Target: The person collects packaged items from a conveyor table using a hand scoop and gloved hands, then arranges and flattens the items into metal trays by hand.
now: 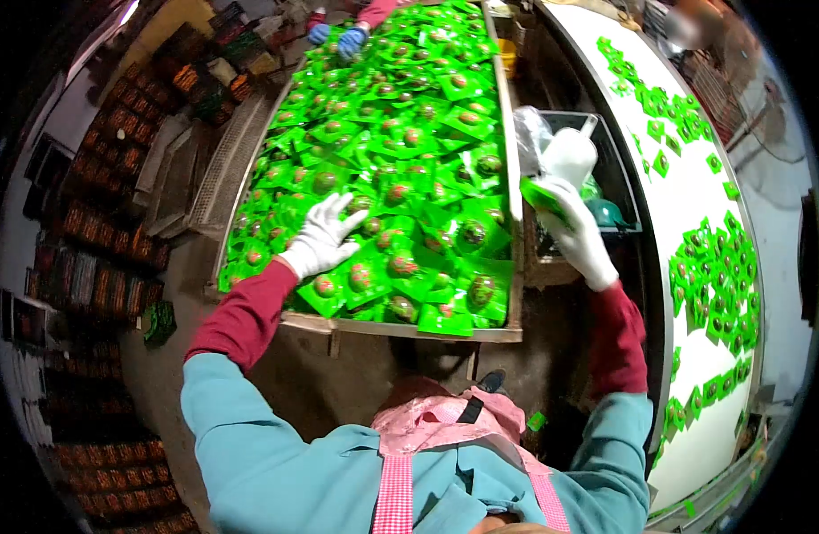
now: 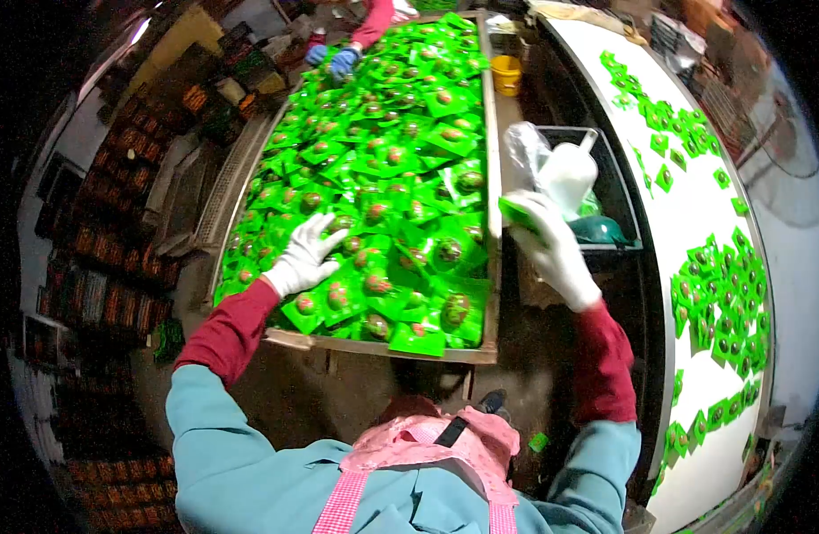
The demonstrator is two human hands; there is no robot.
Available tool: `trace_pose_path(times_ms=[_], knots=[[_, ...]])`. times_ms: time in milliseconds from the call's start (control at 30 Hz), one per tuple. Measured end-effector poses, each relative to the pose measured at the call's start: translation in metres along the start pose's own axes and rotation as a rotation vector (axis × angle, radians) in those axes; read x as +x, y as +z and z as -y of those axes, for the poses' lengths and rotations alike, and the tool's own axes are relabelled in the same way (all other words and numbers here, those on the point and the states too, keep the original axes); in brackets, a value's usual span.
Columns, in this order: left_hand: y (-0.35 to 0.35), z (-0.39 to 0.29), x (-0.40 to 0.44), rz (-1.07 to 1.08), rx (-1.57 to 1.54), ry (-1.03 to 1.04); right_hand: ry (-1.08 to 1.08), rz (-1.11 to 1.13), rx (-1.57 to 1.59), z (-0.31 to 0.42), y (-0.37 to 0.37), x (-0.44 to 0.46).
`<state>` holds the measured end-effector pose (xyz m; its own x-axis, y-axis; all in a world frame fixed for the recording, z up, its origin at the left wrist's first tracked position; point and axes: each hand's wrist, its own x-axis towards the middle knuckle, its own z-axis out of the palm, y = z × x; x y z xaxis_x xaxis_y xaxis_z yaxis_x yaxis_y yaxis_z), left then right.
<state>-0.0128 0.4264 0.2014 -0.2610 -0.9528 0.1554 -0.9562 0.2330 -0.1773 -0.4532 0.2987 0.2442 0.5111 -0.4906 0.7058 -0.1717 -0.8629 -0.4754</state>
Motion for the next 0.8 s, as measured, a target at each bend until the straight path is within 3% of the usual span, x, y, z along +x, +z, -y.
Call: trace_pose_path(times_ms=[67, 133, 200, 267, 300, 333, 400, 467, 533, 600, 733, 800], knots=[[-0.009, -0.006, 0.0, 0.027, 0.012, -0.023, -0.133, 0.053, -0.123, 0.003, 0.058, 0.065], [-0.017, -0.006, -0.003, 0.069, 0.025, -0.016, -0.177, 0.053, -0.524, -0.019, 0.111, 0.105], [-0.031, -0.006, -0.02, 0.0, -0.018, 0.011, -0.113, 0.128, -0.534, -0.041, 0.147, 0.115], [-0.044, 0.005, -0.056, -0.065, -0.137, 0.076, -0.153, 0.255, -0.666, -0.077, 0.166, 0.108], [-0.053, 0.012, -0.079, -0.109, -0.202, 0.087, -0.369, 0.528, -0.677, -0.083, 0.154, 0.121], [-0.06, 0.022, -0.103, -0.164, -0.24, 0.084, -0.243, 0.486, -0.381, -0.081, 0.147, 0.128], [-0.062, 0.046, -0.15, -0.289, -0.206, -0.049, 0.199, 0.651, -0.512, -0.031, 0.132, 0.163], [-0.045, 0.067, -0.189, -0.405, -0.217, -0.251, 0.0, 0.362, -0.636, -0.037, 0.155, 0.185], [-0.017, 0.081, -0.212, -0.438, -0.287, -0.341, -0.153, 0.3, -0.416, -0.012, 0.202, 0.228], [-0.013, 0.085, -0.216, -0.364, -0.212, -0.28, -0.177, 0.359, -0.383, -0.008, 0.263, 0.262], [-0.011, 0.09, -0.214, -0.415, -0.249, -0.248, -0.071, 0.536, -0.729, -0.02, 0.356, 0.29], [-0.003, 0.093, -0.218, -0.436, -0.24, -0.204, -0.014, 0.509, -0.581, -0.03, 0.359, 0.299]])
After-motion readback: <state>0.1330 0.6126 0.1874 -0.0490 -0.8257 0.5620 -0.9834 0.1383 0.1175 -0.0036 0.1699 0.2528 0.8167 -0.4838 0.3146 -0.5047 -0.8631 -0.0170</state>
